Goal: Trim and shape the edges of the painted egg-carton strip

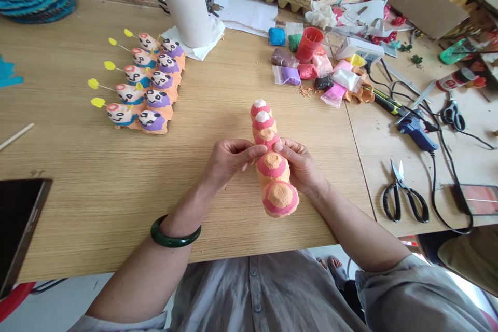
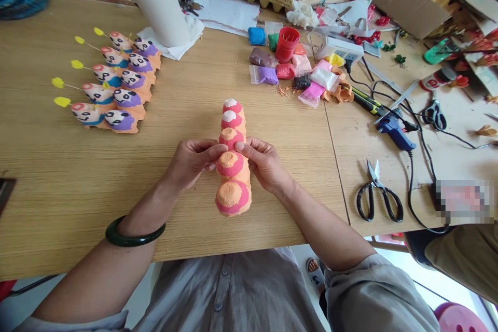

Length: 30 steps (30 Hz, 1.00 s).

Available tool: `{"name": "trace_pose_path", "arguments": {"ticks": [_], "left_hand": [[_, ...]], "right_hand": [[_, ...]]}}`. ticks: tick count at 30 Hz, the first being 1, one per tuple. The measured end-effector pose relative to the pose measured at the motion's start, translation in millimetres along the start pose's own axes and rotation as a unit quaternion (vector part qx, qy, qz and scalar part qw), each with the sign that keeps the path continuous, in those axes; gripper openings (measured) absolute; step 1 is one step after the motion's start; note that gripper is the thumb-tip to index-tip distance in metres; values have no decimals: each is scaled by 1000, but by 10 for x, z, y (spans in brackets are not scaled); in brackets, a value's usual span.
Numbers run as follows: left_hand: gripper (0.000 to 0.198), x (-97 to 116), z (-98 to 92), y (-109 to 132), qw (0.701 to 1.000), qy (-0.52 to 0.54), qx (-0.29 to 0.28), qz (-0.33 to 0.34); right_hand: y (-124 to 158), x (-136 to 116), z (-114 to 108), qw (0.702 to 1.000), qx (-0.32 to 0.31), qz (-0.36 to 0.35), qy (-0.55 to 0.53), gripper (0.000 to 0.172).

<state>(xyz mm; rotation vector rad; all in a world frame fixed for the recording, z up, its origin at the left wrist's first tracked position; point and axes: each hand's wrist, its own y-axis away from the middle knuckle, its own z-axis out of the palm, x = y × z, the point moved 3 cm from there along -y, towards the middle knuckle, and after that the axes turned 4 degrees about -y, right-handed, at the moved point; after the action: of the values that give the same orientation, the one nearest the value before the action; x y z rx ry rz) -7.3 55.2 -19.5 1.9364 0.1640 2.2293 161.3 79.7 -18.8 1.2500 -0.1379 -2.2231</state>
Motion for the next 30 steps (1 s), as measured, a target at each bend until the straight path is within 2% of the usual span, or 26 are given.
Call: {"name": "trace_pose_path", "arguments": {"ticks": [4,8,12,16,19,22,26,30], "left_hand": [[55,-21,64,13,994,81,-61,-40],[56,-7,132,60,986,100,-119,-59],[46,6,153,90,979,109,-148,-85],[44,6,135,94,976,143,-129,-104],[40,-3,114,85,973,179,-111,-93],[38,0,84,67,970,214,-87,-69],[27,32,31,39,965,255,-33,-52],[24,67,-29,11,955,288,38,-52]], "right_hand": [[-11,-99,-24,997,-7,-66,47,42],[-35,-148,-91,986,-21,-122,116,43],[-47,-141,-131,972,-35,-148,179,36],[-29,-145,-84,975,-52,-116,181,34],[-22,-173,-21,988,-80,-75,111,34],[-56,-197,-25,996,-73,-40,25,29],[-118,-167,-113,999,-53,-6,-13,22],[-124,-131,-147,999,-51,-13,-2,19]]}}
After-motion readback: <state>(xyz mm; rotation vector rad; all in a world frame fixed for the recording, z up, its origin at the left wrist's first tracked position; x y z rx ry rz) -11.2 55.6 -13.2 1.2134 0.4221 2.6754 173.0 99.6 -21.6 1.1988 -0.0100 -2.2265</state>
